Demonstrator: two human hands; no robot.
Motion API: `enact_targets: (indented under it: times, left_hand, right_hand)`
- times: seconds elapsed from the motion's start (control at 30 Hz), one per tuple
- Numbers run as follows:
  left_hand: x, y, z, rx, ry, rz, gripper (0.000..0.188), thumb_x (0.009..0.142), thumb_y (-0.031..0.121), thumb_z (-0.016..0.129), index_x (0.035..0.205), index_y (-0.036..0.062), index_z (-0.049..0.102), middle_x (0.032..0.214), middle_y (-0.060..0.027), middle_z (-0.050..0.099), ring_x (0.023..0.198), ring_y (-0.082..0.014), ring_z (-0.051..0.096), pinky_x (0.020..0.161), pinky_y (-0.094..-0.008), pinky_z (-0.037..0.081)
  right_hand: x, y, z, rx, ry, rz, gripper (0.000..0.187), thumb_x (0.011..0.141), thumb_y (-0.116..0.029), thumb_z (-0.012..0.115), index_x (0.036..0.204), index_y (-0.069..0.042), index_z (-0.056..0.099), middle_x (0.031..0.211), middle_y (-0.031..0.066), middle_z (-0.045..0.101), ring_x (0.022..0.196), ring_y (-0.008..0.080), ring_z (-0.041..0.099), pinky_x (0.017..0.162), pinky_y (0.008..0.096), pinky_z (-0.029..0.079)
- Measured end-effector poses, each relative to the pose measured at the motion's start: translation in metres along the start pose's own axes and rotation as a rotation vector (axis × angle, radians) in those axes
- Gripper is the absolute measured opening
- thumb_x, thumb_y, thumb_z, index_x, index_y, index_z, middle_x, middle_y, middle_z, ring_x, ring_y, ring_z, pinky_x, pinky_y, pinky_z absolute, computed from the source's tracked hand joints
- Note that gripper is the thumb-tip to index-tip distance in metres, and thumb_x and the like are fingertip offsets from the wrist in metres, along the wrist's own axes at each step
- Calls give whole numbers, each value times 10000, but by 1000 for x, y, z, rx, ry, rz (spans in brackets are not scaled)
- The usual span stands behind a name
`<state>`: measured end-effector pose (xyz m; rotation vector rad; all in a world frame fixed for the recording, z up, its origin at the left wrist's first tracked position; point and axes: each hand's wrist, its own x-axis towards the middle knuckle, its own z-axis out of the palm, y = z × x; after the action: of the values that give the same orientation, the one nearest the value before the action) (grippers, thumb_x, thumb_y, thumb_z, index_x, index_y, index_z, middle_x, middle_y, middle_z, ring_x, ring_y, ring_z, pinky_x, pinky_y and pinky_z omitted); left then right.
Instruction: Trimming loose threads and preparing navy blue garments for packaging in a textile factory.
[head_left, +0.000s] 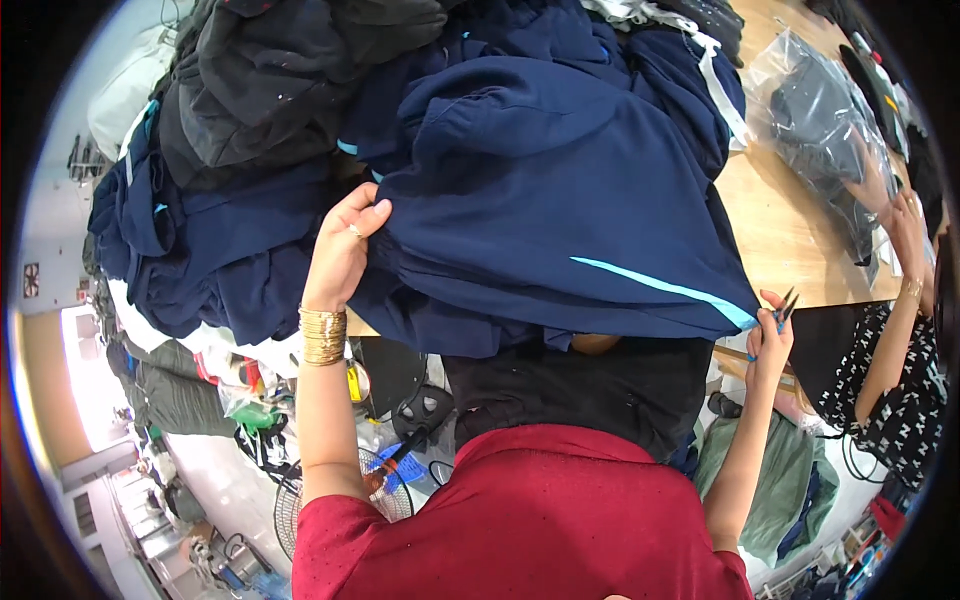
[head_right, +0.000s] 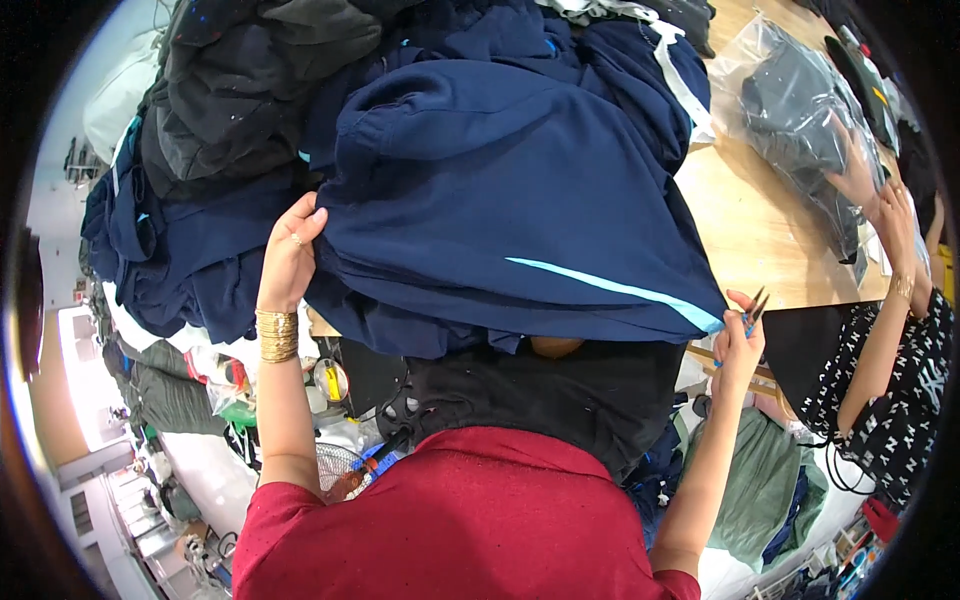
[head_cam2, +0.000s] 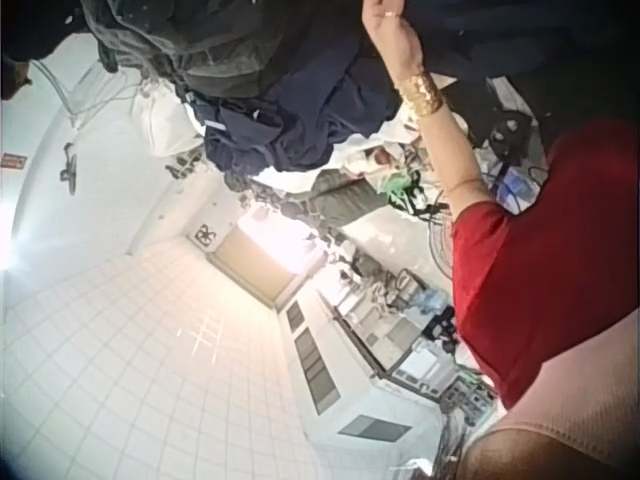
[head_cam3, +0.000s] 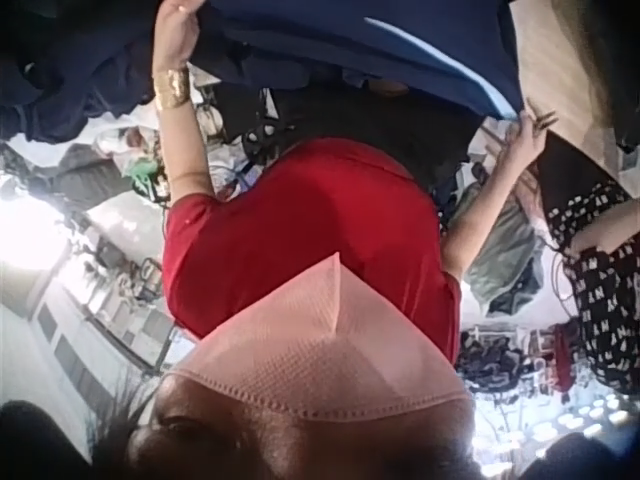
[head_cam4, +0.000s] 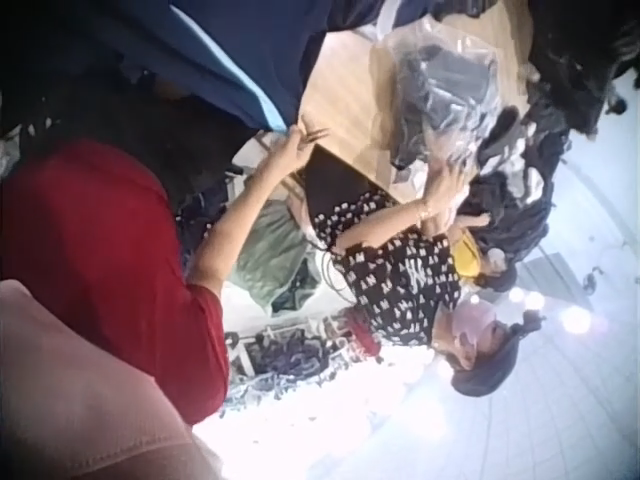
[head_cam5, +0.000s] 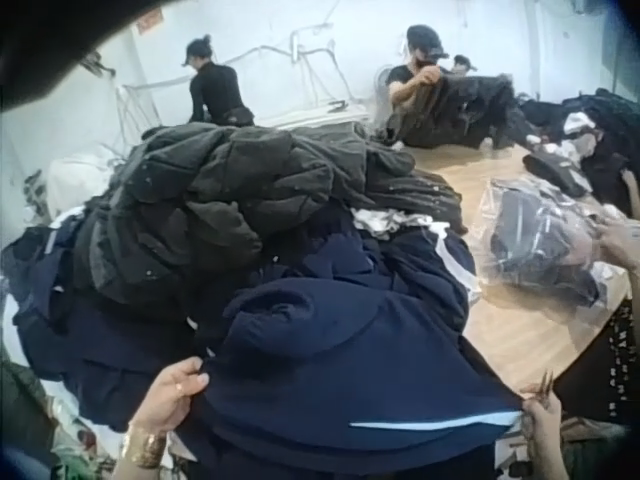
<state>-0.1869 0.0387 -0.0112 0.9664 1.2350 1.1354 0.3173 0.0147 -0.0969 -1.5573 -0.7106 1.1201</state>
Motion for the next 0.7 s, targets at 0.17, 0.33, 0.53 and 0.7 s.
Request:
enact_targets:
  times: [0.17,0.33,0.53,0.7]
  left_hand:
    - [-3,1,1,1,-15,14,140,897,143,540,967,25,567,923,7,619,845,-59,557,811,-202,407]
    - [-6,2,5,41,21,11,155,886,112,557,999,6,563,902,-1,628,801,-52,562,775,-189,417]
    - [-14,1,1,703,35,6,225,830,67,604,1040,2,555,781,9,603,739,-36,537,711,-155,409]
    - [-30,14,35,933,142,270,520,707,58,667,1188,53,469,1122,-118,512,1067,-261,495,934,-346,384]
  right_hand:
    - [0,-6,-9,124,1,-21,224,853,0,481,1067,-13,548,592,-63,388,375,6,258,347,181,197]
    - [-7,-19,-3,48,46,-50,223,861,-6,482,1070,-20,557,575,-74,372,376,0,248,350,174,180]
    - [-5,-2,-5,-595,-160,-175,196,786,20,515,960,8,605,799,-12,530,743,64,458,700,202,373]
    - [-8,2,-3,-637,-197,-198,184,783,17,532,952,6,604,846,19,571,765,91,489,729,215,390]
